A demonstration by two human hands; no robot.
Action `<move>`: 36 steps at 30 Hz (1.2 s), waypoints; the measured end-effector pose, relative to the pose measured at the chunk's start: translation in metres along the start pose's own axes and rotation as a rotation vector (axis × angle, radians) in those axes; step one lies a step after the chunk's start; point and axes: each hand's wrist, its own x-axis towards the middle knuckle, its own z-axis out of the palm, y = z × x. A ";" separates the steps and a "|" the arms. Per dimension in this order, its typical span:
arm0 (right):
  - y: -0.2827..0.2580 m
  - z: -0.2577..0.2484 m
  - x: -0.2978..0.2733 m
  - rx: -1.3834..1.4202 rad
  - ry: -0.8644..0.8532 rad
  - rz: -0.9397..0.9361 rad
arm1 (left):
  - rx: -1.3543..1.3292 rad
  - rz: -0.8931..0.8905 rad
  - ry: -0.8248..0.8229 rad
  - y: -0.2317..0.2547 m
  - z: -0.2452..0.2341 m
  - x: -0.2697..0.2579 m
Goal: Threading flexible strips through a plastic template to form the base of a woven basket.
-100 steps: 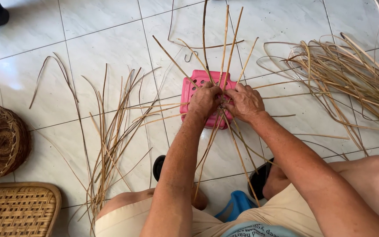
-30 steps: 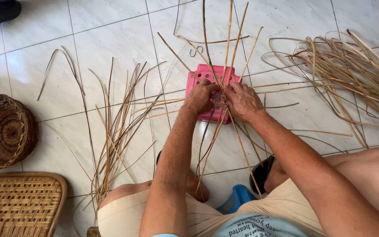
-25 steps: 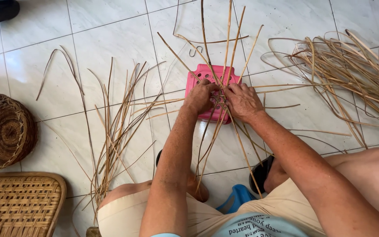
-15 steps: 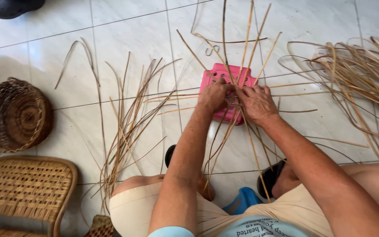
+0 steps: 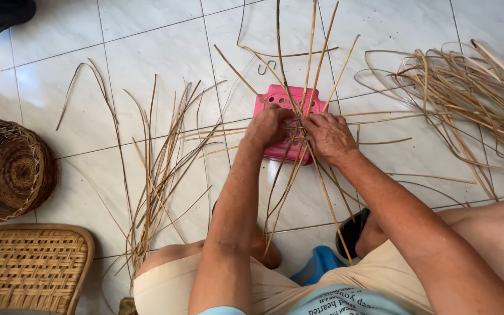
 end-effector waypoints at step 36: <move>0.005 0.016 0.005 0.063 0.078 -0.009 | 0.250 -0.300 0.096 0.027 -0.029 -0.051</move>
